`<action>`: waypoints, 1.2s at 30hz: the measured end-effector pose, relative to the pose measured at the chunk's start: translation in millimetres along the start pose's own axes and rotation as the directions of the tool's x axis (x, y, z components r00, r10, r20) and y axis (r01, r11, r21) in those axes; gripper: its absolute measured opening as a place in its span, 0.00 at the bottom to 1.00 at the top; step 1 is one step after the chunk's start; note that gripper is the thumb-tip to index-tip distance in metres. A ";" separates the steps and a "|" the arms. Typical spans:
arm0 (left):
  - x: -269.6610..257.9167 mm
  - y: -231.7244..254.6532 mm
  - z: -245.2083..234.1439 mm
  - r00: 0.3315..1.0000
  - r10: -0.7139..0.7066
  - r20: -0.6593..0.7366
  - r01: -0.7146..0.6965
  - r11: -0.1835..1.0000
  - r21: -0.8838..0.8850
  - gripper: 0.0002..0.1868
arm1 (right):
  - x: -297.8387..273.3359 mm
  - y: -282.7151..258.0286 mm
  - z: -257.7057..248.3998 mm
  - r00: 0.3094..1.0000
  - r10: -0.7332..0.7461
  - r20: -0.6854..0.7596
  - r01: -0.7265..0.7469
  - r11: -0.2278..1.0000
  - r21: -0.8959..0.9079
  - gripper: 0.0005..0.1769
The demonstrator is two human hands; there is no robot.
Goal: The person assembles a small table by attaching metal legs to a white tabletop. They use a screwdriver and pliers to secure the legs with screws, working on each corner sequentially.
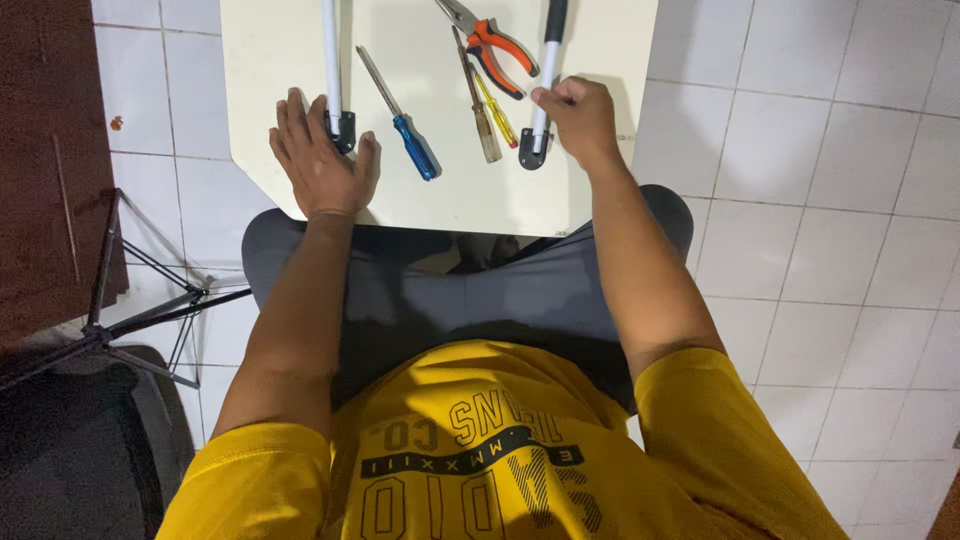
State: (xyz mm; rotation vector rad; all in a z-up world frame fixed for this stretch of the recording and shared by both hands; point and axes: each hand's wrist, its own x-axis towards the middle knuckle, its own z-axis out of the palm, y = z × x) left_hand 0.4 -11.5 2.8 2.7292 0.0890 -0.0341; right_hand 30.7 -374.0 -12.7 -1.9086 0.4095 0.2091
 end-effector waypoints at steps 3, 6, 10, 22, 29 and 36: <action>-0.1 0.9 -0.4 1.000 -0.007 0.008 0.007 1.000 0.005 0.41 | 0.3 -2.4 1.6 0.995 -0.092 -0.026 0.088 0.988 -0.124 0.17; 0.5 -2.1 2.5 1.000 -0.003 -0.003 0.003 1.000 0.016 0.40 | -0.2 -5.6 0.7 0.997 -0.079 -0.011 0.078 0.996 -0.046 0.14; 0.5 -2.9 3.9 1.000 0.023 -0.015 -0.023 0.999 0.022 0.40 | 3.9 -13.0 -1.5 0.987 0.135 0.084 -0.134 0.991 -0.014 0.11; -0.1 -3.0 1.5 0.999 0.033 -0.022 -0.032 0.999 0.014 0.42 | 2.1 -1.0 -8.3 0.973 0.090 0.213 -0.122 0.982 0.144 0.05; -1.2 -1.9 -2.4 1.000 0.004 0.005 -0.004 1.000 -0.014 0.42 | -11.8 10.3 -10.5 0.970 -0.089 0.227 0.042 0.978 0.205 0.07; 2.4 -5.2 -0.5 0.999 0.031 -0.013 -0.031 1.000 0.004 0.43 | -47.6 -10.3 -23.2 0.953 -0.214 0.214 0.238 0.967 -0.095 0.13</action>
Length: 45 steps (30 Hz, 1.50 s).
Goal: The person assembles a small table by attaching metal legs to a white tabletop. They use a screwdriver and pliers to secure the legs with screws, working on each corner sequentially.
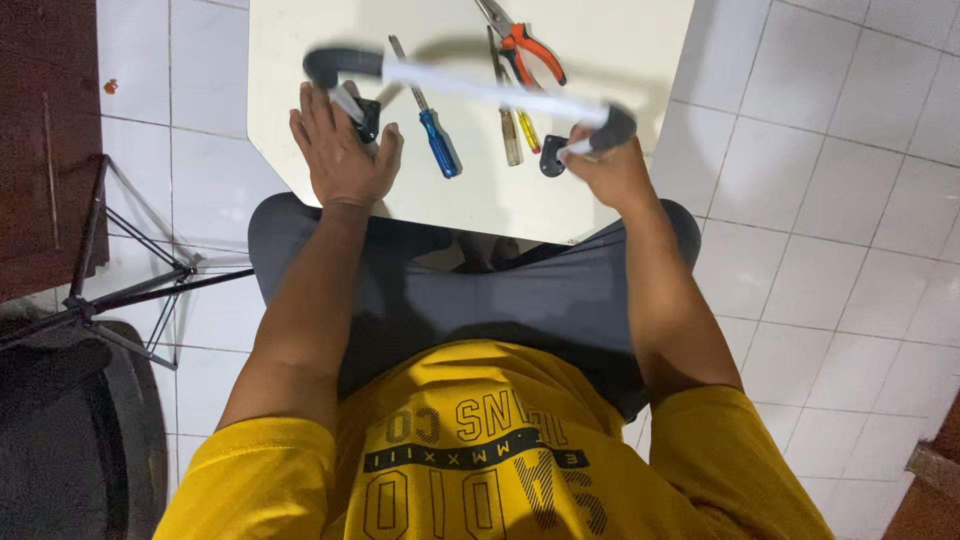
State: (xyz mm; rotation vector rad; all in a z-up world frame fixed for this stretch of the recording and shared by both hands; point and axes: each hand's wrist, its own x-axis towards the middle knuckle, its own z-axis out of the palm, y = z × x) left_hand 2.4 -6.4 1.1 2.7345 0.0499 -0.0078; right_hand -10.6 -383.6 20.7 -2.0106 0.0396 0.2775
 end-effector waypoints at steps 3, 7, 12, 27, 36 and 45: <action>3.0 3.0 0.1 0.996 -0.067 0.064 0.062 0.995 0.078 0.43 | -14.3 -9.3 2.9 0.987 -0.154 0.049 0.159 0.977 -0.142 0.13; -6.0 -6.0 11.0 0.992 0.043 -0.117 -0.043 0.999 0.006 0.40 | -36.1 -17.4 3.1 0.894 -0.448 -0.014 0.434 0.873 -0.220 0.18; -4.9 -8.7 15.0 0.993 0.030 -0.116 -0.030 1.000 0.002 0.40 | -47.9 -19.1 0.1 0.898 -0.437 -0.053 0.409 0.872 -0.267 0.22; 0.5 4.0 -1.2 1.000 -0.006 -0.001 0.006 0.999 0.042 0.41 | -42.6 -3.7 19.6 0.872 -0.432 -0.230 0.378 0.893 -0.244 0.14; -4.5 2.1 2.4 1.000 -0.015 -0.015 0.014 0.999 -0.039 0.41 | 4.8 -0.3 19.2 0.957 -0.102 -0.273 0.057 0.984 -0.168 0.10; -2.0 5.1 -2.9 1.000 0.002 -0.030 -0.002 1.000 -0.007 0.40 | 21.5 4.9 23.9 0.935 -0.017 -0.354 -0.037 0.989 -0.144 0.16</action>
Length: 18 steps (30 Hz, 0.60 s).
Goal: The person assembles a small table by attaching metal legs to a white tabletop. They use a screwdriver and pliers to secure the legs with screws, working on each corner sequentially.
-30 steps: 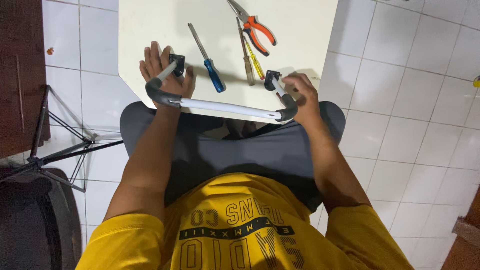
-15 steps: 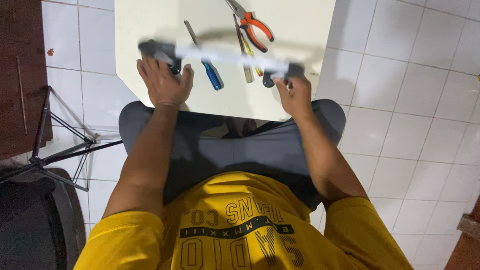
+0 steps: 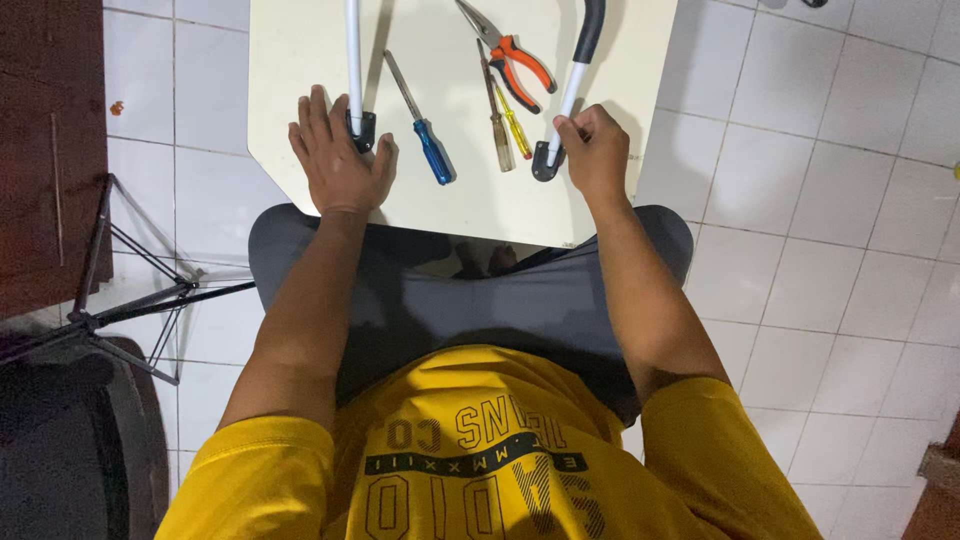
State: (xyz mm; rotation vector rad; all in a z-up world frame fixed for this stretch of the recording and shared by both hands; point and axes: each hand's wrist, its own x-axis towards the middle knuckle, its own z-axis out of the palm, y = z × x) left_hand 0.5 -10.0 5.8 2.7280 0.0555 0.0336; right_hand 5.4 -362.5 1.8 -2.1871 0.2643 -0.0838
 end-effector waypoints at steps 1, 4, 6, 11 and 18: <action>-0.8 -0.5 0.6 1.000 -0.006 0.004 0.006 1.000 -0.012 0.40 | 1.6 4.6 3.1 1.000 0.001 -0.004 -0.001 1.000 -0.012 0.17; -1.0 -0.1 0.3 1.000 -0.017 0.011 0.017 0.999 -0.041 0.40 | 4.9 16.6 10.4 0.999 0.037 0.000 -0.037 0.998 -0.048 0.19; -1.0 -0.2 -1.2 1.000 -0.020 0.007 0.020 0.999 -0.048 0.40 | 7.3 21.0 12.0 0.994 0.105 0.028 -0.103 0.992 -0.075 0.20; -0.5 -0.2 -0.8 1.000 -0.017 0.007 0.017 0.999 -0.028 0.41 | 3.1 33.6 -0.1 0.979 0.163 0.122 -0.177 0.978 0.114 0.13; -2.9 -4.4 5.8 1.000 -0.027 -0.012 0.026 0.998 -0.063 0.31 | 10.1 50.2 -26.1 0.914 0.296 0.278 -0.405 0.619 0.673 0.16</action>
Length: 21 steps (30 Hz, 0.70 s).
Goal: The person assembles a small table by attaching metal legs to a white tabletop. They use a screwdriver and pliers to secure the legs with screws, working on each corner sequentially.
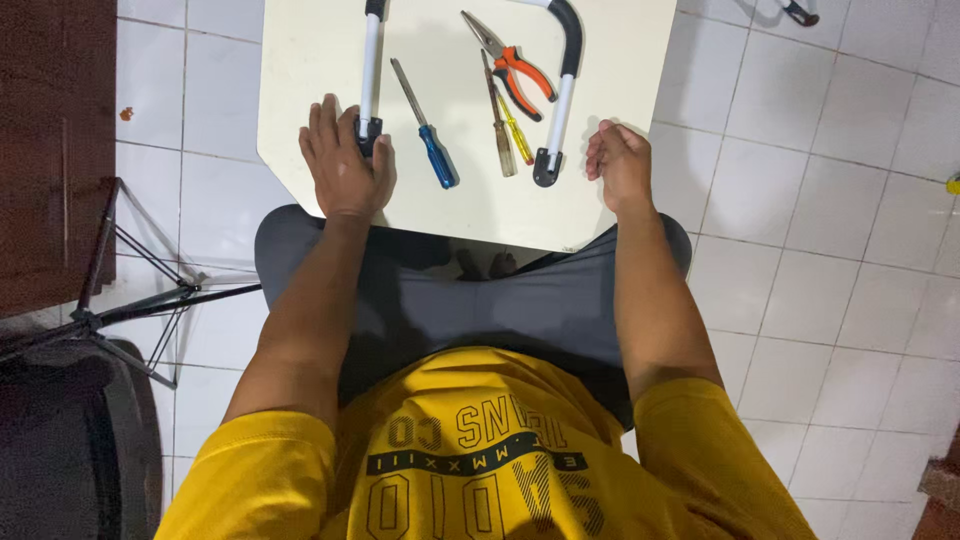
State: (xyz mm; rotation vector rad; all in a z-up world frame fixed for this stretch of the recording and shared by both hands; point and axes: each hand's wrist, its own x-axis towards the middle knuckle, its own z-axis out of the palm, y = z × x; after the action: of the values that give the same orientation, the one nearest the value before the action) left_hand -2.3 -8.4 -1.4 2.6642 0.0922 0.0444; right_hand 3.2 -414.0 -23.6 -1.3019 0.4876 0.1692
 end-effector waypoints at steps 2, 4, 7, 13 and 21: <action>-0.5 -6.6 4.9 1.000 0.016 -0.012 -0.016 1.000 -0.008 0.28 | -1.1 3.9 1.5 1.000 -0.011 0.002 0.011 0.999 -0.031 0.15; 2.5 -8.6 9.3 0.999 0.034 -0.033 -0.034 0.999 -0.003 0.26 | 1.7 2.9 4.5 1.000 -0.021 -0.014 0.020 0.997 -0.080 0.14; 1.9 -9.5 8.6 0.998 0.047 -0.050 -0.047 0.999 0.002 0.25 | 1.0 5.7 7.3 0.999 -0.026 -0.039 0.021 0.993 -0.120 0.12; -0.5 -2.6 1.8 0.997 0.052 -0.055 -0.054 0.998 -0.024 0.27 | 2.2 8.0 6.7 0.999 -0.034 -0.042 0.029 0.993 -0.110 0.11; -1.6 -4.8 4.5 0.996 0.060 -0.069 -0.062 0.998 -0.020 0.30 | 2.5 9.5 8.8 0.998 -0.035 -0.059 0.028 0.991 -0.128 0.10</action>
State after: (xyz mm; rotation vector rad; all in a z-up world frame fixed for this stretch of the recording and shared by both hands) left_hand -4.0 -6.4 -7.5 2.6432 0.0322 0.1548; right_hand 3.9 -403.5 -31.5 -1.4421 0.5145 0.1362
